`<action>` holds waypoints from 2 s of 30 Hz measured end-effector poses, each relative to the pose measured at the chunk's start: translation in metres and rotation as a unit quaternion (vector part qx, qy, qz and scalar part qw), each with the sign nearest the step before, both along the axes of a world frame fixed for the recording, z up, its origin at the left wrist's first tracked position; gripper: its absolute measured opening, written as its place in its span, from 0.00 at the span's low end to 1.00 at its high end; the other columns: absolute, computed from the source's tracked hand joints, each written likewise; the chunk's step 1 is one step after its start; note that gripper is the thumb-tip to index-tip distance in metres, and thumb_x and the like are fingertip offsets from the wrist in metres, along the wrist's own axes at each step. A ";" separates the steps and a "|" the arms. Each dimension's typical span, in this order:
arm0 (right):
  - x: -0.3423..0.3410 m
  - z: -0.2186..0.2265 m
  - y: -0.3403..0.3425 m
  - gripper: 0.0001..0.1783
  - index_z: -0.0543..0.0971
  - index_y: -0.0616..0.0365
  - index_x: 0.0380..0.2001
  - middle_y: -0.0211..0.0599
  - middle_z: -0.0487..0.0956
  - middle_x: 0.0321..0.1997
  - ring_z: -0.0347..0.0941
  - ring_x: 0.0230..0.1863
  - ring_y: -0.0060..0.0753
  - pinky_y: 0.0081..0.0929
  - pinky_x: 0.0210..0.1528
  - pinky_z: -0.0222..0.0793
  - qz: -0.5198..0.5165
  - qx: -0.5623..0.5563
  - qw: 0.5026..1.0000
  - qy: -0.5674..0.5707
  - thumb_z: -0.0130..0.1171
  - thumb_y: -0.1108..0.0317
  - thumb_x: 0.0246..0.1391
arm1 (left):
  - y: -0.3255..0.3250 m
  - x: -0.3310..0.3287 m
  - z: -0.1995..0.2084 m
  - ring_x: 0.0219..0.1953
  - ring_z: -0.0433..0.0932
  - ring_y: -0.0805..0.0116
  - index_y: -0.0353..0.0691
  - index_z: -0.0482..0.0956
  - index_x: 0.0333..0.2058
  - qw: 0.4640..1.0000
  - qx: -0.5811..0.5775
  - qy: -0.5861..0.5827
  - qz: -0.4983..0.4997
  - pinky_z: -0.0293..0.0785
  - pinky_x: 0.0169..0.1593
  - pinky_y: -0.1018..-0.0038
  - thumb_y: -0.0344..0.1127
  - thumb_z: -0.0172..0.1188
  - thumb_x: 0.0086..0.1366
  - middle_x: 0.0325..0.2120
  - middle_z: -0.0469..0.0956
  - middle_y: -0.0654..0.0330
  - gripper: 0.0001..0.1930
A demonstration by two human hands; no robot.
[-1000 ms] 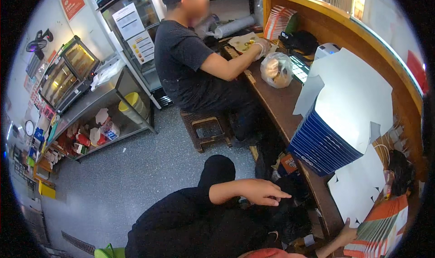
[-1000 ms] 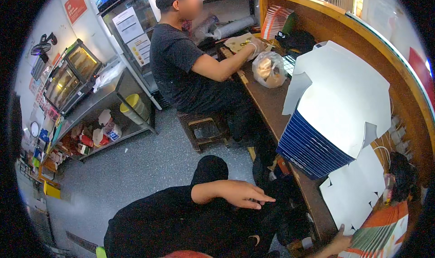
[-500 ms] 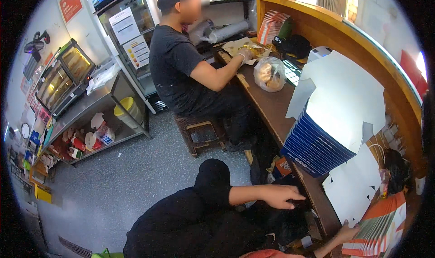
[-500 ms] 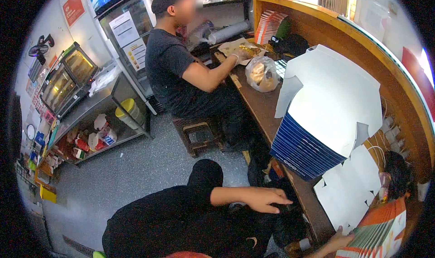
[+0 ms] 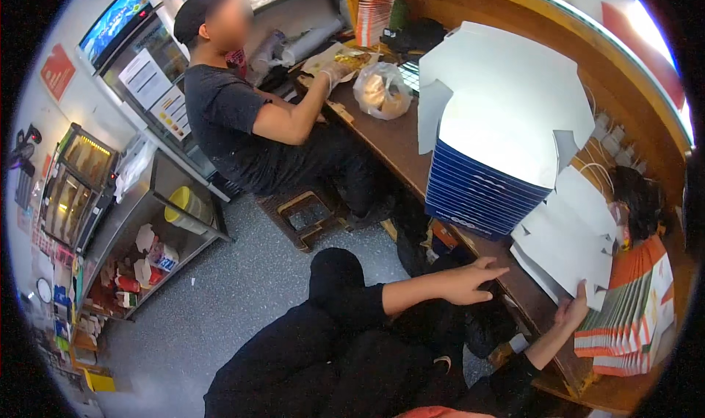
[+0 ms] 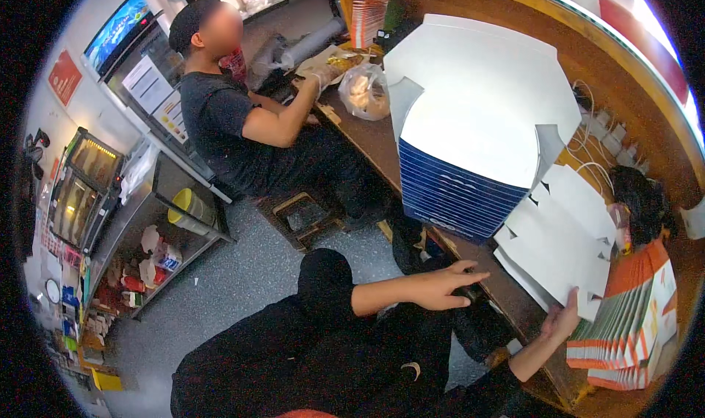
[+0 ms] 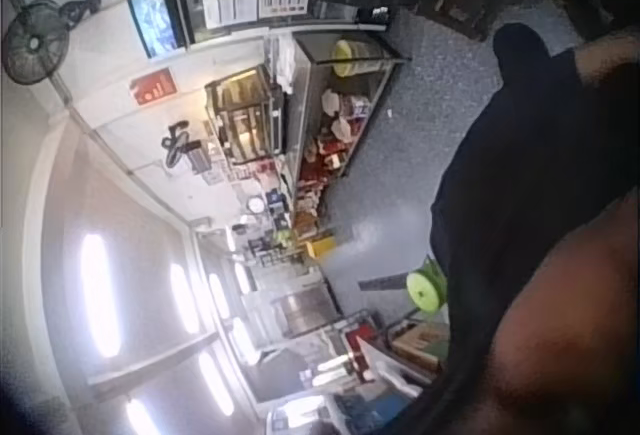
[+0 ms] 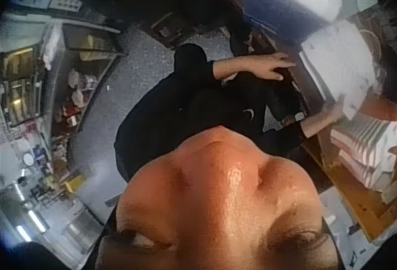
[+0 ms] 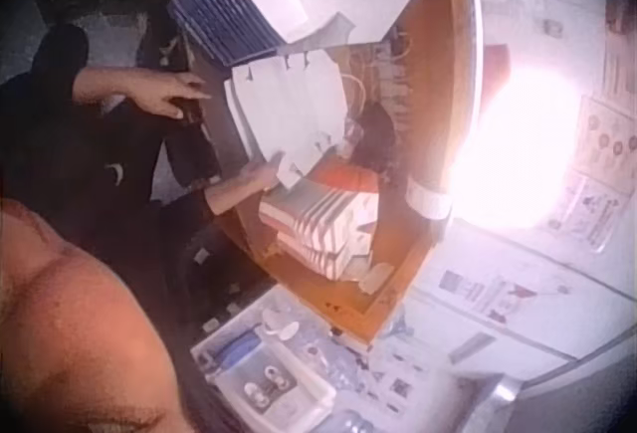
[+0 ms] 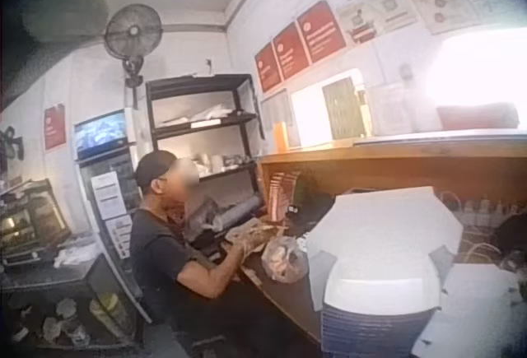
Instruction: The person assembles cardboard food boxes by hand and stacks them on a counter.
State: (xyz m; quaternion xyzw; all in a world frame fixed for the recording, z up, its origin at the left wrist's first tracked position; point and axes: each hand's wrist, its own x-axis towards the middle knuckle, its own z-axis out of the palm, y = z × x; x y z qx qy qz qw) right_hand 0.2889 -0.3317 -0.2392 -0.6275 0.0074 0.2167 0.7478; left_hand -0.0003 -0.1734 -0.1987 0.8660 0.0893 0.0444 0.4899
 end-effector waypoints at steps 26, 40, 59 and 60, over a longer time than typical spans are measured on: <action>-0.163 0.185 -0.013 0.16 0.73 0.67 0.40 0.49 0.75 0.38 0.72 0.39 0.41 0.30 0.38 0.72 -0.365 -0.151 0.479 -0.784 0.57 0.67 0.48 | -0.036 -0.187 0.170 0.29 0.76 0.67 0.28 0.74 0.38 0.865 0.022 -0.492 0.094 0.72 0.33 0.77 0.25 0.55 0.53 0.32 0.75 0.49 0.12; -0.375 0.112 0.117 0.23 0.70 0.61 0.45 0.46 0.71 0.47 0.69 0.48 0.45 0.31 0.47 0.68 0.533 0.224 0.419 -0.700 0.50 0.79 0.41 | -0.032 -0.273 0.083 0.39 0.72 0.66 0.34 0.65 0.45 0.687 -0.317 -0.360 0.546 0.72 0.41 0.70 0.40 0.53 0.58 0.37 0.72 0.56 0.20; -0.358 0.063 0.143 0.23 0.72 0.64 0.43 0.47 0.69 0.49 0.62 0.55 0.48 0.45 0.55 0.57 0.433 0.202 0.533 -0.698 0.53 0.82 0.37 | 0.001 -0.206 0.016 0.34 0.72 0.74 0.40 0.72 0.34 0.576 -0.419 -0.499 0.494 0.70 0.38 0.77 0.39 0.53 0.59 0.31 0.74 0.64 0.09; -0.353 0.061 0.145 0.23 0.71 0.62 0.45 0.46 0.68 0.51 0.60 0.56 0.47 0.44 0.56 0.55 0.468 0.206 0.503 -0.697 0.51 0.80 0.40 | 0.003 -0.210 0.018 0.32 0.73 0.74 0.40 0.72 0.33 0.586 -0.408 -0.477 0.513 0.70 0.36 0.77 0.40 0.53 0.59 0.29 0.74 0.64 0.10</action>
